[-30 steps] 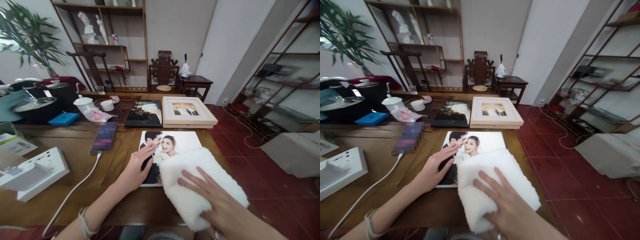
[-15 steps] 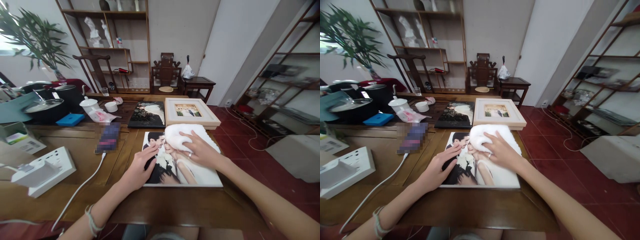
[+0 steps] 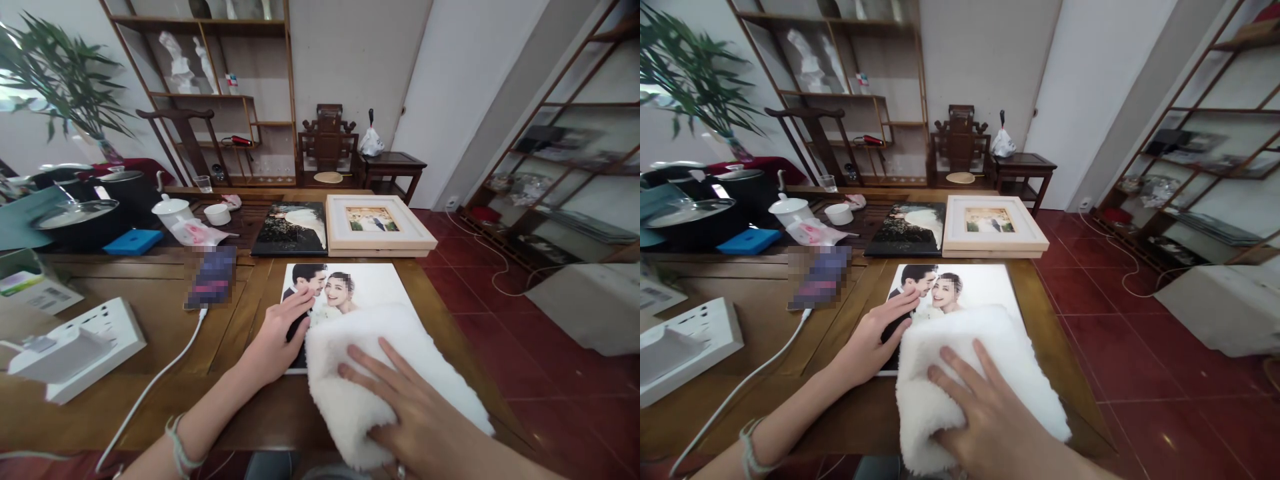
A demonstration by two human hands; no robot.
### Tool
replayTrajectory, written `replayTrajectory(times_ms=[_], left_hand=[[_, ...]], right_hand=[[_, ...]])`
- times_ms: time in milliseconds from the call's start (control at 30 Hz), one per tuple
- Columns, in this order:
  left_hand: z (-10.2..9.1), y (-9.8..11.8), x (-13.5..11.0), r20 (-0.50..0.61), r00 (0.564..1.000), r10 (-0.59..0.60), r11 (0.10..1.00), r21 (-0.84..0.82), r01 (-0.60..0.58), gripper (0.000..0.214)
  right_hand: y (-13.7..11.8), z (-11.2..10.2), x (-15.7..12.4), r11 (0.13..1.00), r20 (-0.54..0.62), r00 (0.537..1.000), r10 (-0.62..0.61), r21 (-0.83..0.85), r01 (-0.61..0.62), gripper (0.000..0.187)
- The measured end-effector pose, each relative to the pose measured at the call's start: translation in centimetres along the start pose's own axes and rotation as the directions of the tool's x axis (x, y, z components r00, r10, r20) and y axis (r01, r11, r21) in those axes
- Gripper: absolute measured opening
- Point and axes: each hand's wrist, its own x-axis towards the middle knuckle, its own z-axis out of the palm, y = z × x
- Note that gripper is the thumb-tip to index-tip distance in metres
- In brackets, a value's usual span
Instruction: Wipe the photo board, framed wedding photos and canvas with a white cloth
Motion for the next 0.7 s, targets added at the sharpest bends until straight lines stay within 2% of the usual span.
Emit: replayTrajectory(times_ms=[67, 167, 300, 433, 567, 700], left_hand=[[0.0, 0.0, 0.0, -0.004, 1.000, 0.006, 1.000, 0.004, -0.006, 0.036], [0.1, -0.1, 0.0, -0.006, 1.000, 0.015, 1.000, -0.001, -0.015, 0.035], [0.2, -0.2, -0.1, -0.038, 0.999, 0.023, 1.000, -0.006, -0.023, 0.034], [0.2, -0.2, -0.1, -0.057, 0.998, 0.038, 0.999, -0.018, -0.039, 0.034], [0.1, 0.0, 0.0, -0.049, 0.999, 0.019, 1.000, -0.021, -0.020, 0.033], [0.1, -0.1, 0.0, -0.046, 0.999, 0.006, 1.000, -0.030, -0.008, 0.033]], right_hand=[[0.3, -0.3, 0.2, 1.000, 0.010, 1.000, 0.017, 0.018, -0.017, 0.022], [2.5, -0.9, 1.5, 0.996, -0.068, 0.993, 0.093, 0.018, -0.092, 0.031], [6.6, -1.4, 4.3, 0.985, -0.207, 0.965, 0.159, -0.038, -0.170, 0.027], [9.2, -2.0, 7.4, 0.981, -0.252, 0.956, 0.149, -0.084, -0.176, 0.027], [9.5, -2.1, 8.5, 0.977, -0.275, 0.949, 0.157, -0.097, -0.190, 0.025], [7.1, -1.5, 6.4, 0.982, -0.233, 0.956, 0.177, -0.026, -0.188, 0.027]])
